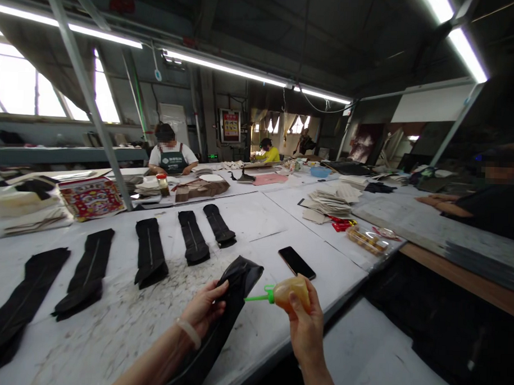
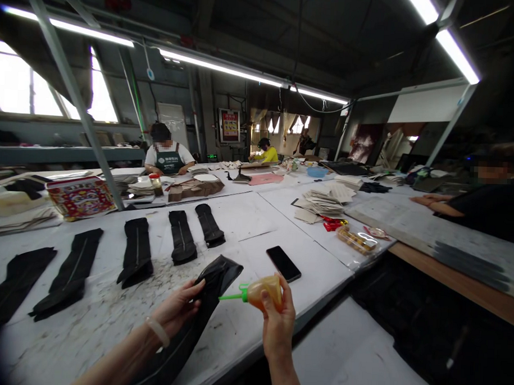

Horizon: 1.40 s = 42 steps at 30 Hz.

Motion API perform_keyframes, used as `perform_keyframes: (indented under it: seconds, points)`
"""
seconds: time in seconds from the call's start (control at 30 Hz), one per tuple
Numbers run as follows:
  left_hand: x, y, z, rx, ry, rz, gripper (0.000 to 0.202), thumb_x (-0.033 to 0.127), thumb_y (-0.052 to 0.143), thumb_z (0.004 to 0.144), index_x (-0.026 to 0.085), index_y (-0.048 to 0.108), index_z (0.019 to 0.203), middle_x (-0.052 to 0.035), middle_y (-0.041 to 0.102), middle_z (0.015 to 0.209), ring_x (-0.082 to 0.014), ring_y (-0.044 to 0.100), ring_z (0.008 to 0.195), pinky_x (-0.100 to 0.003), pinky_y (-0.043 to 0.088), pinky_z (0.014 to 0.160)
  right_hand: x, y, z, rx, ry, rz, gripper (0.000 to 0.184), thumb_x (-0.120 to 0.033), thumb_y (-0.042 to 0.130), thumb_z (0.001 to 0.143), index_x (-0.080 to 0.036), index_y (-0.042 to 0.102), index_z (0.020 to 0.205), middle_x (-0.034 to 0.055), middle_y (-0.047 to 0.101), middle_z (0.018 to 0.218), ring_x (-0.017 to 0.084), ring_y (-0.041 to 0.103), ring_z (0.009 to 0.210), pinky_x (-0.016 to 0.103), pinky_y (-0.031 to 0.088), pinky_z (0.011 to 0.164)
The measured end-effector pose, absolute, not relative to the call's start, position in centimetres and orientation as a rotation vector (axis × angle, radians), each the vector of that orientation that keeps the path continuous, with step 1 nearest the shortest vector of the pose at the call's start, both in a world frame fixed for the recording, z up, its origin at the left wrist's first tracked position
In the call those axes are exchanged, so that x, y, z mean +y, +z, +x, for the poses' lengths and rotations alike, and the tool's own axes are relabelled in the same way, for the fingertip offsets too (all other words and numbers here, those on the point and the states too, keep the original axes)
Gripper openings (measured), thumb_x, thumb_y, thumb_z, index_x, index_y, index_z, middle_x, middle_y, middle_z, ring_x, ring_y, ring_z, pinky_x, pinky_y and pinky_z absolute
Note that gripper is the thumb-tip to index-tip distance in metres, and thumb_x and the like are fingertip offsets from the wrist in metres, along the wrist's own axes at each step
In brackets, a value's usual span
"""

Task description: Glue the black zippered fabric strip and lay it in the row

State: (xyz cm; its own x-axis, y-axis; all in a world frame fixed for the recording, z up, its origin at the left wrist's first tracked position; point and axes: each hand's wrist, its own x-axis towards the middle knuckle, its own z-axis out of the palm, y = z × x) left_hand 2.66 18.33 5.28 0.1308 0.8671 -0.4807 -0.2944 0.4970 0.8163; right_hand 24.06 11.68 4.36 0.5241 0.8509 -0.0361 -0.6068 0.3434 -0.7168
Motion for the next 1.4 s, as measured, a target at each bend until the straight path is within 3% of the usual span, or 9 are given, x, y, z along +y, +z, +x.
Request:
perform_keyframes:
  seconds: [0.17,0.43,0.53,0.73,0.93,1.13,1.3,1.37,1.4]
  points:
    - [20.2,4.8,3.4,1.281,0.828,0.815,0.020,0.029,0.063,0.093,0.015,0.059,0.107,-0.0001,0.066,0.084,-0.0090,0.062,0.055,-0.019,0.053,0.048,11.7,2.5,24.2,-0.046,1.338,-0.664,0.034,-0.041,0.084,0.065,-0.019,0.068,0.086,0.0039,0.073,0.081,0.021,0.069,0.074,0.035,0.058,0.066]
    - [22.9,3.2,-0.7,1.588,0.634,1.111,0.032,0.028,0.062,0.094,0.016,0.057,0.123,-0.0090,0.062,0.119,-0.0218,0.065,0.094,-0.040,0.058,0.078,7.9,0.6,24.9,0.080,1.472,-0.780,0.035,-0.053,0.052,0.088,-0.022,0.067,0.085,0.0044,0.072,0.071,0.015,0.058,0.052,0.027,0.045,0.047]
    - [21.7,2.7,-3.5,1.637,0.577,1.199,0.028,0.029,0.062,0.094,0.016,0.060,0.119,-0.0088,0.063,0.117,-0.0218,0.065,0.095,-0.041,0.058,0.080,6.7,0.0,25.3,0.053,1.516,-0.809,0.036,-0.051,0.046,0.091,-0.023,0.067,0.084,0.0076,0.074,0.076,0.014,0.055,0.050,0.027,0.044,0.047]
    - [17.9,1.6,-5.0,1.683,0.591,1.283,0.027,0.032,0.055,0.097,0.011,0.063,0.111,-0.0061,0.064,0.110,-0.0209,0.066,0.093,-0.037,0.057,0.080,4.1,-2.2,24.4,-0.034,1.575,-0.848,0.042,-0.066,0.063,0.078,-0.028,0.070,0.095,0.0103,0.076,0.092,0.015,0.058,0.056,0.027,0.044,0.050]
    - [17.5,1.4,-4.1,1.748,0.657,1.209,0.021,0.029,0.062,0.094,0.017,0.063,0.111,-0.0077,0.066,0.112,-0.0207,0.066,0.093,-0.039,0.057,0.080,2.4,-3.1,24.1,-0.295,1.632,-0.862,0.054,-0.074,0.066,0.070,-0.030,0.072,0.101,0.0079,0.076,0.097,0.021,0.065,0.068,0.037,0.051,0.059]
    - [17.1,2.2,-3.9,1.675,0.606,1.221,0.026,0.032,0.062,0.093,0.013,0.063,0.111,-0.0055,0.065,0.111,-0.0238,0.066,0.094,-0.040,0.057,0.080,0.9,-1.7,24.2,-0.241,1.610,-0.817,0.049,-0.061,0.077,0.067,-0.028,0.071,0.103,0.0074,0.076,0.105,0.022,0.071,0.077,0.037,0.056,0.065]
    - [16.8,2.2,-5.0,1.497,0.427,1.339,0.016,0.029,0.064,0.092,0.013,0.065,0.097,-0.0044,0.068,0.097,-0.0185,0.066,0.085,-0.037,0.056,0.076,0.5,-0.7,23.8,-0.415,1.588,-0.789,0.050,-0.043,0.085,0.065,-0.019,0.069,0.106,0.0103,0.072,0.115,0.027,0.070,0.101,0.045,0.052,0.091]
    - [16.6,2.4,-5.4,1.418,0.377,1.365,0.014,0.024,0.074,0.082,0.014,0.064,0.078,-0.0003,0.067,0.078,-0.0184,0.066,0.077,-0.035,0.055,0.074,1.0,-0.5,23.8,-0.552,1.515,-0.828,0.051,-0.039,0.086,0.063,-0.017,0.067,0.105,0.0090,0.072,0.108,0.027,0.070,0.098,0.046,0.049,0.095]
    - [16.4,2.5,-5.5,1.370,0.367,1.371,0.021,0.020,0.083,0.068,0.015,0.063,0.069,0.0015,0.065,0.067,-0.0218,0.068,0.076,-0.033,0.055,0.072,1.6,-0.4,23.9,-0.654,1.444,-0.874,0.052,-0.039,0.086,0.064,-0.017,0.066,0.106,0.0077,0.072,0.105,0.025,0.070,0.096,0.045,0.050,0.095]
